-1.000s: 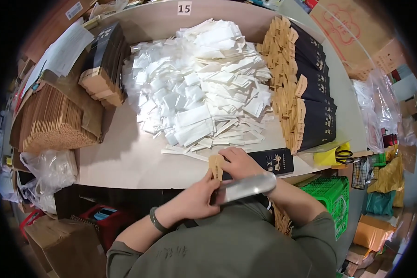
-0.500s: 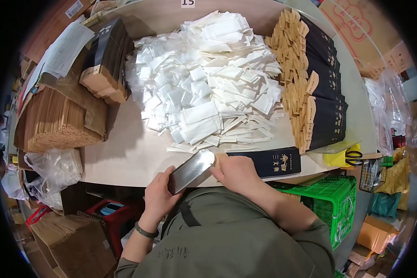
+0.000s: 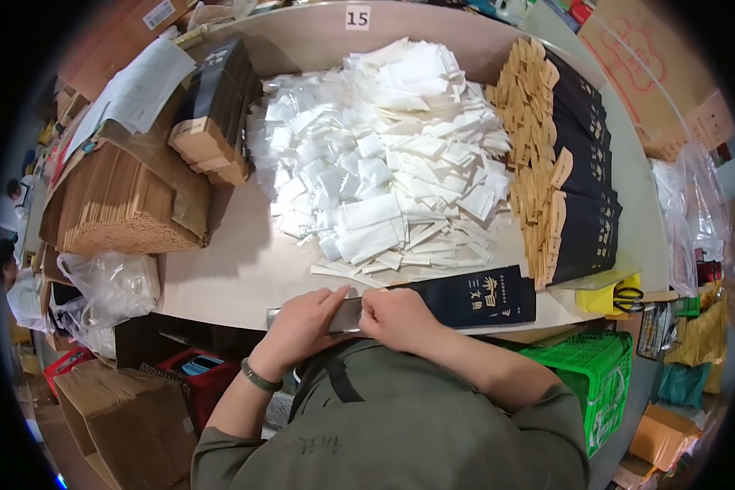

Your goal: Packaging small white packets into cardboard sleeves using a scoop tool.

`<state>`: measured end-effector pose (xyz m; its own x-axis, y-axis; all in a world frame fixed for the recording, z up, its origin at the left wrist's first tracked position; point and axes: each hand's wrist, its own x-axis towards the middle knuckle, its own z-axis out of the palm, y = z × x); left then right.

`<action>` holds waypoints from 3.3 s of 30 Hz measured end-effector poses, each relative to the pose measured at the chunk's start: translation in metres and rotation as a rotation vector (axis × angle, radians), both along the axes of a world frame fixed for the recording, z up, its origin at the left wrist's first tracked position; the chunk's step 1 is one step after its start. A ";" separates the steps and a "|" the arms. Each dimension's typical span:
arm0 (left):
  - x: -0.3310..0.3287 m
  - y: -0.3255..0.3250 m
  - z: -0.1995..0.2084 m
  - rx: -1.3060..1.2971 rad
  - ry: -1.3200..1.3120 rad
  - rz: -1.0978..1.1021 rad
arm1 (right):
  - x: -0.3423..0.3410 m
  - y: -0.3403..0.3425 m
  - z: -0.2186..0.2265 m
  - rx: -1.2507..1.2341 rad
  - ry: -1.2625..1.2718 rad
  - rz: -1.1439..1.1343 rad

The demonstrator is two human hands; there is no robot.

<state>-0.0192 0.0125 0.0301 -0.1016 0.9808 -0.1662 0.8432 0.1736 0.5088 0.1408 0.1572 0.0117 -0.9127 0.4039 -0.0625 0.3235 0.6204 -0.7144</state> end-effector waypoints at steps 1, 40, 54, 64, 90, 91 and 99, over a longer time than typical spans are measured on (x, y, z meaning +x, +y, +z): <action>-0.003 0.004 -0.006 0.118 -0.059 -0.037 | -0.004 0.015 0.010 -0.016 -0.058 -0.009; 0.020 -0.036 -0.021 0.186 0.084 0.665 | -0.048 0.027 0.030 -0.070 0.083 0.036; -0.271 -0.052 0.100 0.039 0.848 0.877 | -0.032 -0.016 -0.019 0.396 -0.048 0.477; -0.244 -0.028 0.127 0.055 0.643 0.837 | 0.003 0.011 -0.007 0.291 0.308 0.345; -0.044 -0.071 -0.038 0.102 -0.572 0.742 | 0.032 0.019 -0.010 0.314 0.244 0.317; -0.019 -0.052 -0.036 0.197 -0.481 0.642 | 0.033 0.016 -0.009 0.312 0.244 0.325; 0.013 -0.015 -0.047 0.373 -0.188 0.781 | 0.025 0.003 -0.002 0.415 0.117 0.214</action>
<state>-0.0067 -0.0028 -0.0169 -0.7681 0.6366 0.0692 0.4502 0.4600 0.7653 0.1654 0.1598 0.0094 -0.9692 0.1757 0.1723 0.0899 0.9046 -0.4167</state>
